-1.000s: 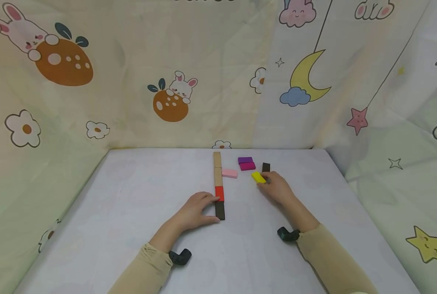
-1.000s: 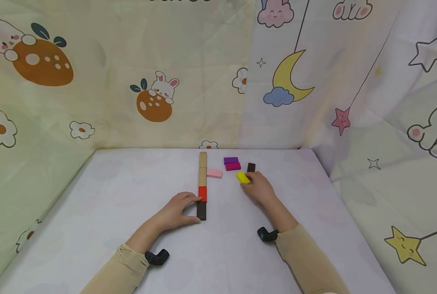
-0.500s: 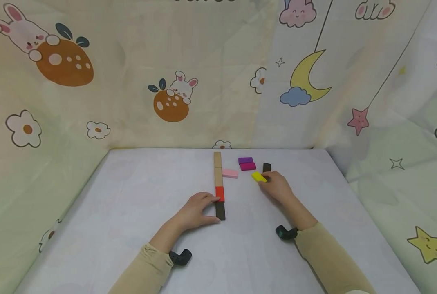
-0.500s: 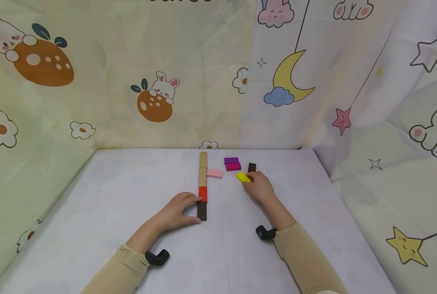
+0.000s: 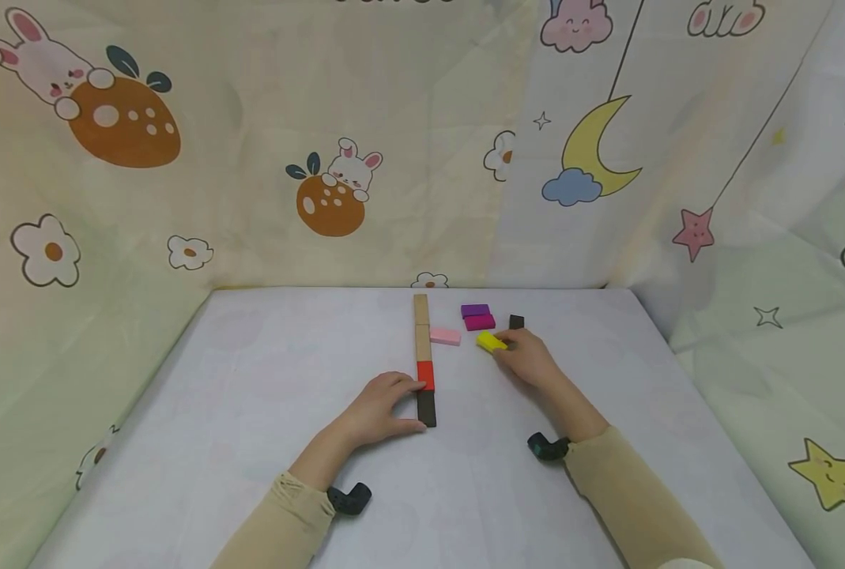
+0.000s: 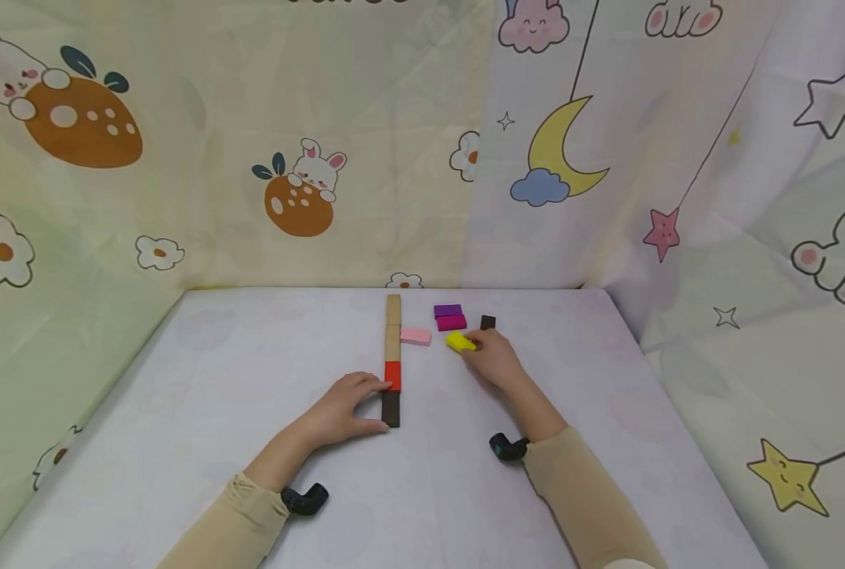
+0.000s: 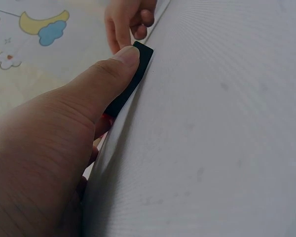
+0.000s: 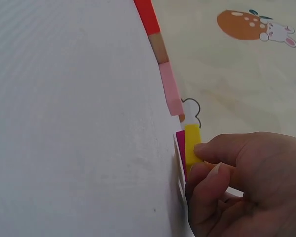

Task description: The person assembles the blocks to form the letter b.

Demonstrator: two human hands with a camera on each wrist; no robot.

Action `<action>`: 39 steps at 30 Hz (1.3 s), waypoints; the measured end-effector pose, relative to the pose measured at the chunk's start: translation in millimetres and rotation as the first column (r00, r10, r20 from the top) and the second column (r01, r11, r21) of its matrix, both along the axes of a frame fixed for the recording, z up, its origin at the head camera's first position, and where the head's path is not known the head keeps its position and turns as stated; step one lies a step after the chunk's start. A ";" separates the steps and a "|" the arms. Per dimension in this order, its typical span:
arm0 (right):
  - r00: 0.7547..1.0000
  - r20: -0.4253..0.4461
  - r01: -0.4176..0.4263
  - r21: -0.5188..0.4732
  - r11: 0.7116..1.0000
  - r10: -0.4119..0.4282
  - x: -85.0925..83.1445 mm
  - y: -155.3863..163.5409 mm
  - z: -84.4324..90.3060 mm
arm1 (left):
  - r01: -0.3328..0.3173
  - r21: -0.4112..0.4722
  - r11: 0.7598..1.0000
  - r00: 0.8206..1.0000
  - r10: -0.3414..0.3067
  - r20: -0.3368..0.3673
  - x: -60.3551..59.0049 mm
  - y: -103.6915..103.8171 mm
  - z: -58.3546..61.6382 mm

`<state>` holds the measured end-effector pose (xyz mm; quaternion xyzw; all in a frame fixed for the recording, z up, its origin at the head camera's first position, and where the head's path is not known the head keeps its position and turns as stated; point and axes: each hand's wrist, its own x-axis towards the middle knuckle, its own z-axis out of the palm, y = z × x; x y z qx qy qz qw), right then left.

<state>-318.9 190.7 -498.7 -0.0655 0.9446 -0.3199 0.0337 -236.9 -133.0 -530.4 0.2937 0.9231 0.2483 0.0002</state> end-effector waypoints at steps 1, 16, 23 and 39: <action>1.000 0.001 -0.006 -0.003 1.000 0.006 -0.7 -1.5 0.3 | -0.001 0.000 1.000 1.000 0.001 0.002 -0.1 0.0 -0.4; 0.998 0.041 -0.048 -0.029 0.998 0.049 -10.8 -16.0 -3.6 | 0.000 -0.016 1.000 1.000 0.000 0.010 -1.1 0.7 -1.5; 0.997 0.036 -0.061 -0.014 0.998 0.061 -11.7 -19.2 -2.8 | -0.003 -0.023 1.000 1.000 0.003 0.013 -0.4 1.4 0.1; 0.995 0.078 -0.053 -0.051 0.997 0.057 -8.8 -26.4 0.8 | -0.017 -0.027 0.999 0.999 0.018 0.039 0.6 0.5 0.3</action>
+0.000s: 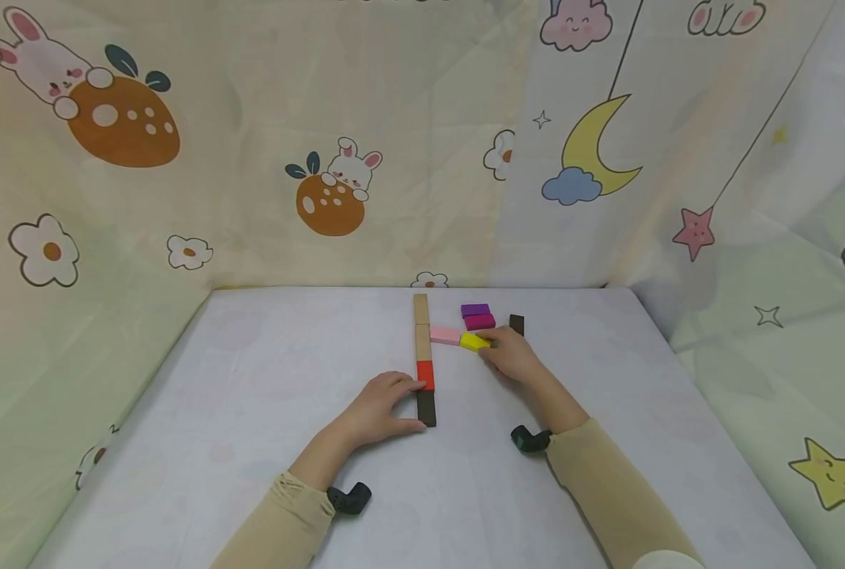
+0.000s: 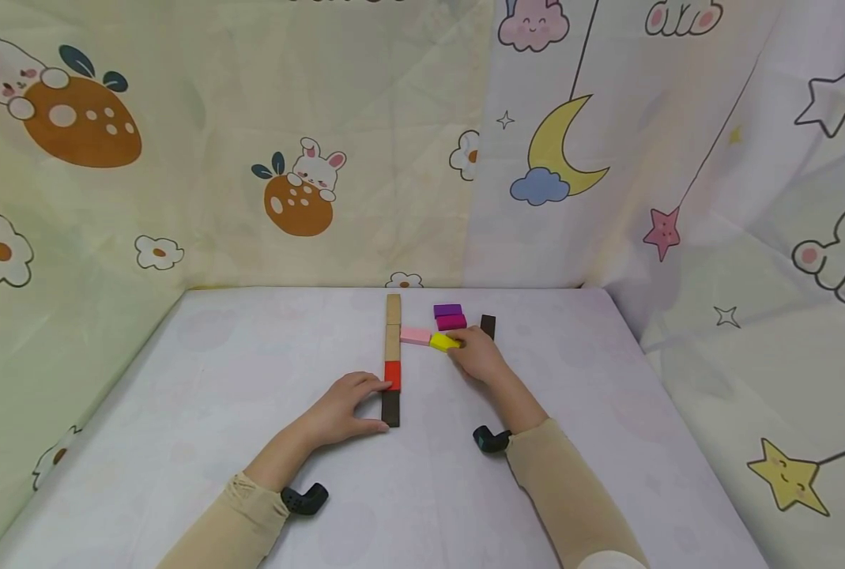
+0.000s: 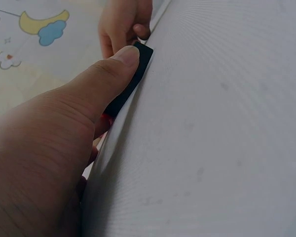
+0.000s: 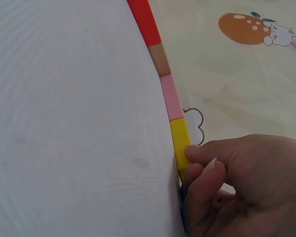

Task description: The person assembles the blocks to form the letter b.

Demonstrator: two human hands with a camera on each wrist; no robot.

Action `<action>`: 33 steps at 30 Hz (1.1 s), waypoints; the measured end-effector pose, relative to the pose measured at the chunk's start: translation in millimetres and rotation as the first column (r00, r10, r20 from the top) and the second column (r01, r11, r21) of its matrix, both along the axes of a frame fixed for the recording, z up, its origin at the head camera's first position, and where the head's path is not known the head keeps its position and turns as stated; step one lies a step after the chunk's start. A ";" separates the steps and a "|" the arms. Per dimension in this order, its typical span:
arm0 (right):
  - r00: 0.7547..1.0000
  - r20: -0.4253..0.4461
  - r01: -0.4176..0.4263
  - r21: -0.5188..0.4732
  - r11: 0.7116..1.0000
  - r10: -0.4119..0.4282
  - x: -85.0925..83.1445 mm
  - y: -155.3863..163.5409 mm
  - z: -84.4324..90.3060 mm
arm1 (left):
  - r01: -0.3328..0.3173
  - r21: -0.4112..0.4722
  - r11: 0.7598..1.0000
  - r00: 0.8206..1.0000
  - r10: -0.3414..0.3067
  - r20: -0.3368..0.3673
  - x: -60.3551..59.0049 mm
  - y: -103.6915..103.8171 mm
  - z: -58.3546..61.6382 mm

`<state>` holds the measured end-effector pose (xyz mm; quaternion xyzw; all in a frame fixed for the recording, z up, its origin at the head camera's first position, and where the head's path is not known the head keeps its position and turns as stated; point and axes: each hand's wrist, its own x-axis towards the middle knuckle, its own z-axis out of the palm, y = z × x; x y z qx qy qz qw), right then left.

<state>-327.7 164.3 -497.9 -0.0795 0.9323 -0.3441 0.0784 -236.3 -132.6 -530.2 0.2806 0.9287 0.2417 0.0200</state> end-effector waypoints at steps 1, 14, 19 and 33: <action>1.000 -0.001 0.000 0.000 1.000 0.000 -0.1 -0.1 -0.2 | 0.000 -0.001 1.000 1.000 0.000 0.002 -0.1 0.0 -0.1; 1.000 0.003 0.004 0.002 1.000 -0.004 -1.8 0.0 -2.1 | -0.003 0.005 1.000 1.000 0.003 0.015 0.0 0.1 -0.5; 1.000 0.008 0.005 -0.009 1.000 -0.005 -1.0 0.2 -0.8 | -0.004 0.002 1.000 1.000 0.004 0.017 0.3 0.0 0.1; 0.999 -0.037 0.027 0.008 1.000 -0.026 2.9 7.9 2.1 | -0.006 0.002 1.000 1.000 0.006 0.015 1.9 0.5 3.0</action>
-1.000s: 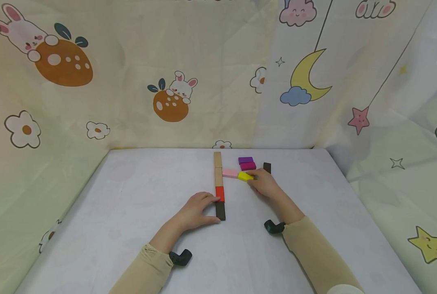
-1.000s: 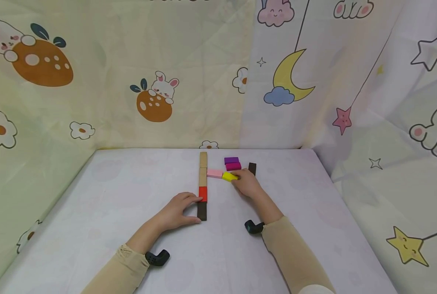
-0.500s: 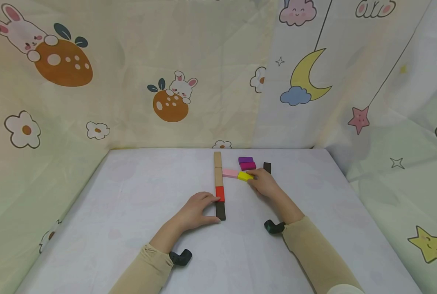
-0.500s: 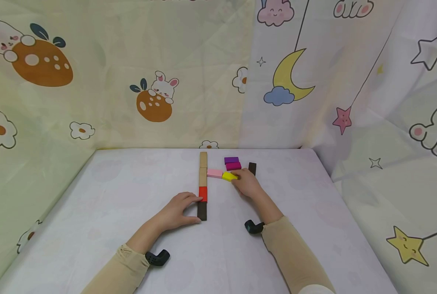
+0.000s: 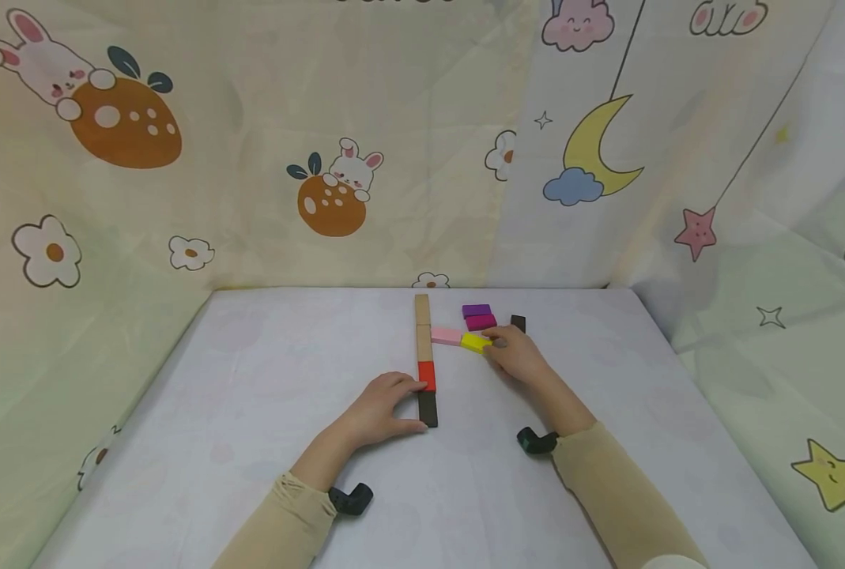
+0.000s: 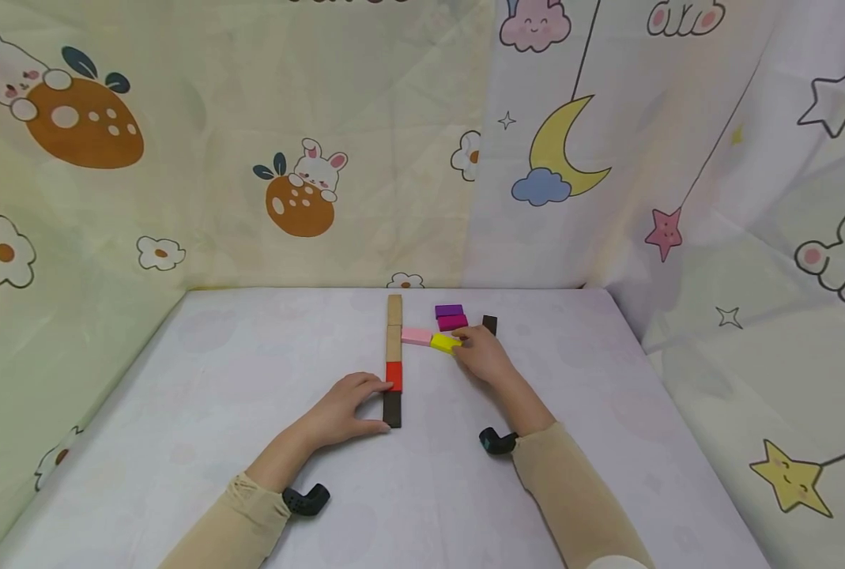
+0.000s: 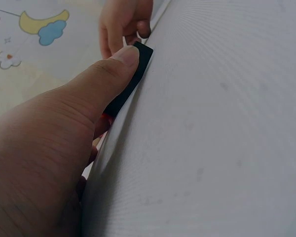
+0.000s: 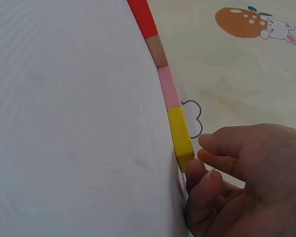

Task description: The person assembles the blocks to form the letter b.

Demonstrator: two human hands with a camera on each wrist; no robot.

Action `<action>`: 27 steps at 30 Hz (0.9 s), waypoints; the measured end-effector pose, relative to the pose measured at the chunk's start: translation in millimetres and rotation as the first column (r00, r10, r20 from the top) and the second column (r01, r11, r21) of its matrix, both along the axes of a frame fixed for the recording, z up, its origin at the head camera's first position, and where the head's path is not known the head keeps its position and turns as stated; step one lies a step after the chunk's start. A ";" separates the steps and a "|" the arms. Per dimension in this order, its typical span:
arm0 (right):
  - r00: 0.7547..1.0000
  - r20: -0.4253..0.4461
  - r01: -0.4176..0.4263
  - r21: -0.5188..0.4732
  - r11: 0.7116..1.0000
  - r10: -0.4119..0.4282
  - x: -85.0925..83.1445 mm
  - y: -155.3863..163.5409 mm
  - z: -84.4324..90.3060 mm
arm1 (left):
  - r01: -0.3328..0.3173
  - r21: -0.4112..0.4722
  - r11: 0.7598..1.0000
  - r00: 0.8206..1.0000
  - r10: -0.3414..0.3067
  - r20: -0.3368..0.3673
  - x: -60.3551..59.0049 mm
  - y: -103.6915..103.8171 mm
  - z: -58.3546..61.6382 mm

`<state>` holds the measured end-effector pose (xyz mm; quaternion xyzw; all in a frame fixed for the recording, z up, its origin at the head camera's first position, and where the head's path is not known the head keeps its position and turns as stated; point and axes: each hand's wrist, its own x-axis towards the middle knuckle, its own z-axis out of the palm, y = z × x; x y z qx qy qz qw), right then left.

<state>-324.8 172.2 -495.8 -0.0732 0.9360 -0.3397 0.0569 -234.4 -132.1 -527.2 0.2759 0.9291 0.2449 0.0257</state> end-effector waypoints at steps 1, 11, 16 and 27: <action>1.000 0.003 0.013 -0.004 1.000 -0.013 0.7 1.6 0.7 | 0.001 -0.001 1.000 1.000 -0.001 0.000 0.1 0.2 0.1; 0.988 -0.134 0.089 0.061 0.994 -0.080 0.2 39.9 -2.6 | 0.005 -0.014 1.000 1.000 -0.005 -0.015 -1.3 0.4 -1.0; 0.986 -0.155 0.084 0.111 0.990 -0.066 0.8 60.6 -6.6 | 0.003 -0.003 1.000 1.000 -0.003 -0.009 -0.7 -0.2 0.0; 0.990 -0.143 0.022 0.153 0.988 0.001 -0.2 66.9 -9.4 | 0.008 0.005 1.000 1.000 -0.008 -0.021 -1.7 0.1 -1.1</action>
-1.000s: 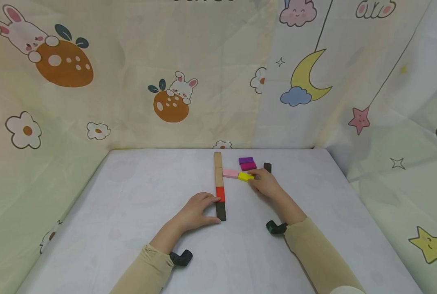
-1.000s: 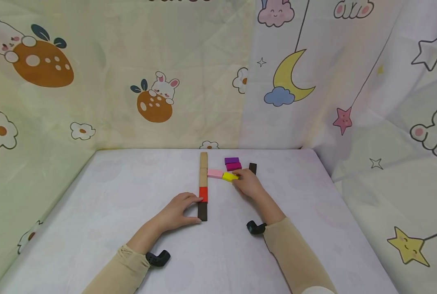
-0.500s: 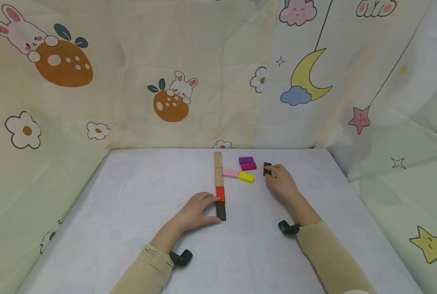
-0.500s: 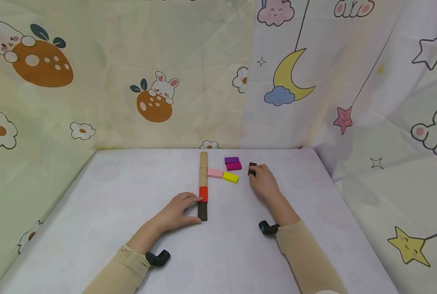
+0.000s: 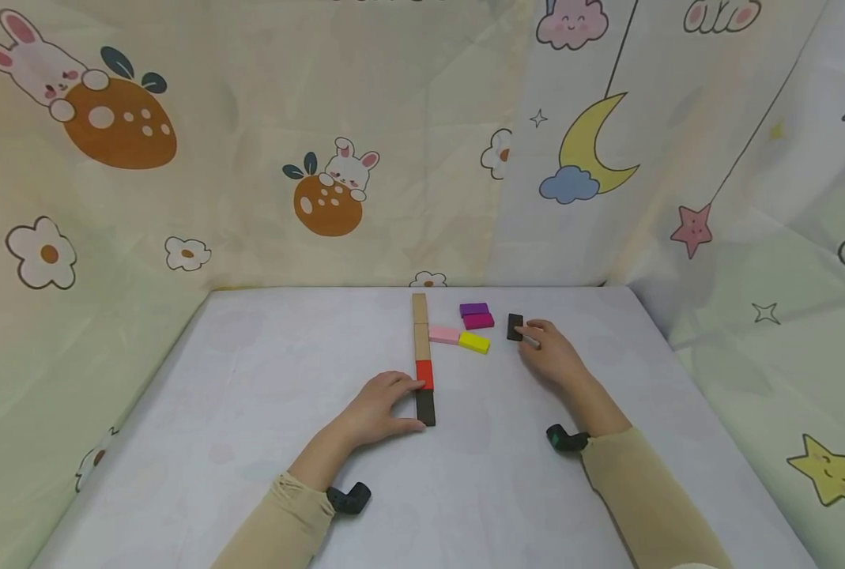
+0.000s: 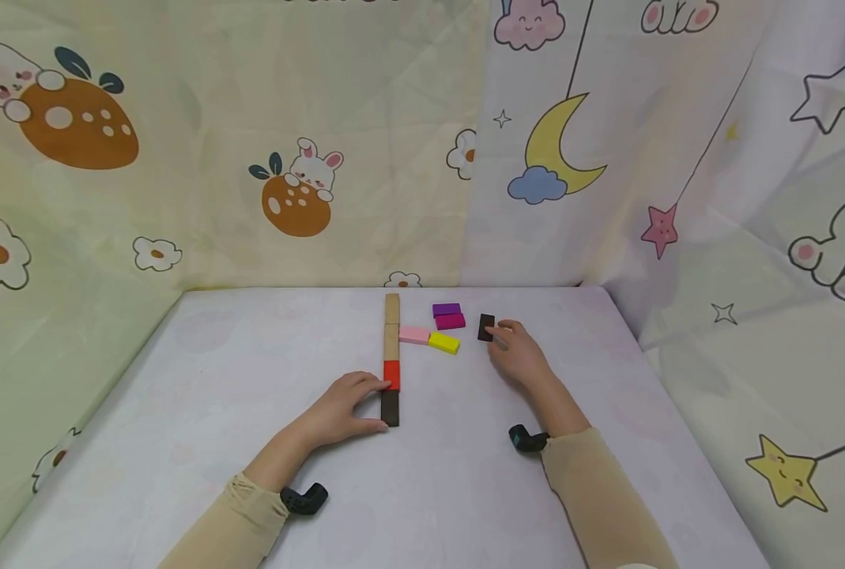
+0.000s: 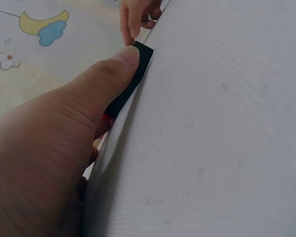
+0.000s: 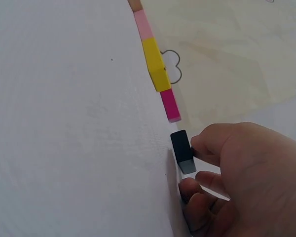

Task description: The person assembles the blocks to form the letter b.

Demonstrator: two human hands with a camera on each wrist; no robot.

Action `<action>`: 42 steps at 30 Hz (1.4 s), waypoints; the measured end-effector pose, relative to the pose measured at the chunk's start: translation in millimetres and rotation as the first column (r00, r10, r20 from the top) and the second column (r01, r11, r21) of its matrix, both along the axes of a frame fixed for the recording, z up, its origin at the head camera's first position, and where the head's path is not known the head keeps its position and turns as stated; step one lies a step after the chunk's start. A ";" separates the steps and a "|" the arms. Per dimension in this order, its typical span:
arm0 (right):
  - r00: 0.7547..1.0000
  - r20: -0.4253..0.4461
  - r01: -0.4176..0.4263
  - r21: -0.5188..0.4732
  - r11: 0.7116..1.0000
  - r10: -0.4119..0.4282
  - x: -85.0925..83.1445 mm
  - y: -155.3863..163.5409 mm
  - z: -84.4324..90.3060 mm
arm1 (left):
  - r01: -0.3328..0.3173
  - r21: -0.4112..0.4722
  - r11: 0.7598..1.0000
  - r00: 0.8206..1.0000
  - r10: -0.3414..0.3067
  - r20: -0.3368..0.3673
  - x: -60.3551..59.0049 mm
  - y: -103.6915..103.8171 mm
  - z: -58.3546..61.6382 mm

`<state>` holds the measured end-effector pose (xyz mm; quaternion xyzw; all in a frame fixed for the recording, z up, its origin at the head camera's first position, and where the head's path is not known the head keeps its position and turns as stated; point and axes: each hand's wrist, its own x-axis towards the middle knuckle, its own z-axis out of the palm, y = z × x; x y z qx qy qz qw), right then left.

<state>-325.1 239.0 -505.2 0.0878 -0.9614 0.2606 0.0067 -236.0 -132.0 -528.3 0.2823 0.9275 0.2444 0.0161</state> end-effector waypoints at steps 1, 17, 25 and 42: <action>1.000 -0.007 0.006 -0.008 1.000 -0.006 0.1 0.4 -0.5 | 0.000 0.000 1.000 1.000 0.000 0.000 0.0 0.0 -0.1; 1.000 0.005 -0.006 -0.023 1.000 0.006 1.8 0.6 -1.8 | -0.003 -0.006 1.000 1.000 0.003 0.008 1.0 0.1 0.5; 0.998 0.052 0.044 -0.024 0.999 -0.043 3.3 -2.5 0.3 | -0.003 -0.006 1.000 1.000 0.003 0.016 2.7 0.3 1.9; 0.988 0.138 0.072 -0.027 0.997 -0.068 0.6 -3.1 0.2 | -0.007 -0.005 1.000 1.000 0.007 0.016 0.7 0.3 0.0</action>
